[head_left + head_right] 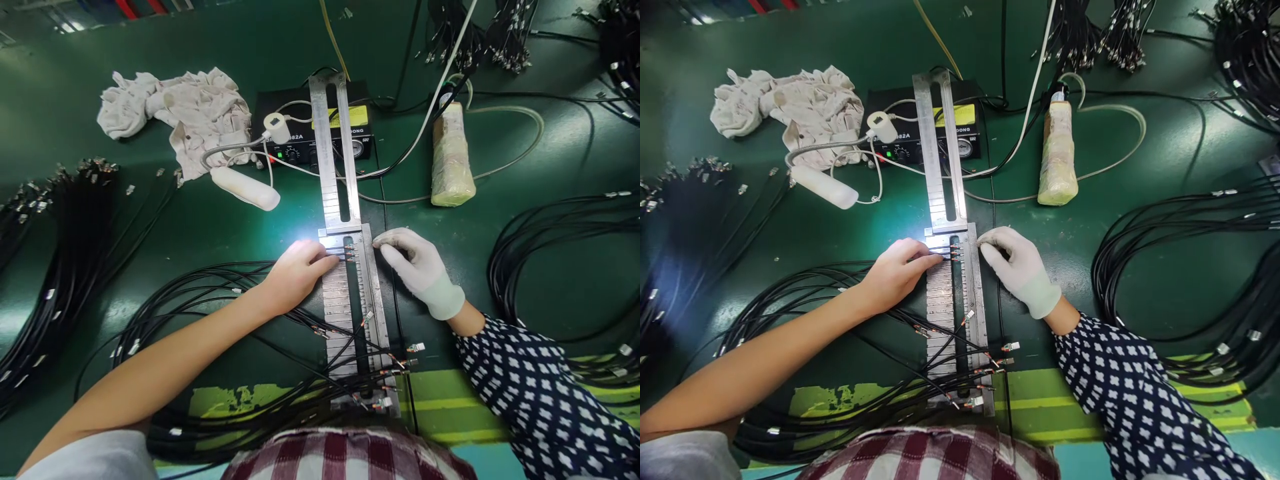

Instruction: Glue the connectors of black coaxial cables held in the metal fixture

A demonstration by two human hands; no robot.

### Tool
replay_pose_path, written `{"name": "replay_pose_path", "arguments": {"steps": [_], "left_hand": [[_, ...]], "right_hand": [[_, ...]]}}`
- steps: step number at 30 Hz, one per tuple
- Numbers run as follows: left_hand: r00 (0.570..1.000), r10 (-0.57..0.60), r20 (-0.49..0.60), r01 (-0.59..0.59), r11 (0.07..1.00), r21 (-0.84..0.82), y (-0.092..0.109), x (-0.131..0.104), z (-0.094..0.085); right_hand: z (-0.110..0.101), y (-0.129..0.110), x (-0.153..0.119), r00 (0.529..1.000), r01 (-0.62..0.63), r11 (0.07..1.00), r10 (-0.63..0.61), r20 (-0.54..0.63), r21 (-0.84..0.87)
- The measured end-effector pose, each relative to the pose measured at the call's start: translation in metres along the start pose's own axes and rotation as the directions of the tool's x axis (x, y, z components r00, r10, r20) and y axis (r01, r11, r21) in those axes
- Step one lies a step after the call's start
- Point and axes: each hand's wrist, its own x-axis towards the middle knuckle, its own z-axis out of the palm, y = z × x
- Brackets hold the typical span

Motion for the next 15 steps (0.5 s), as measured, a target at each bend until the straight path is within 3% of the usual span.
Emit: {"name": "replay_pose_path", "arguments": {"steps": [8, 15], "left_hand": [[0.998, 0.035, 0.057, -0.04, 0.994, 0.105, 0.007, -0.017, -0.001], [0.992, 0.018, 0.127, -0.033, 0.993, 0.118, 0.013, 0.005, 0.008]], "right_hand": [[0.001, 0.001, 0.0, 1.0, 0.006, 1.0, -0.006, -0.005, -0.007], [0.001, 0.004, 0.0, 0.999, 0.044, 0.997, -0.044, -0.008, -0.057]]}}
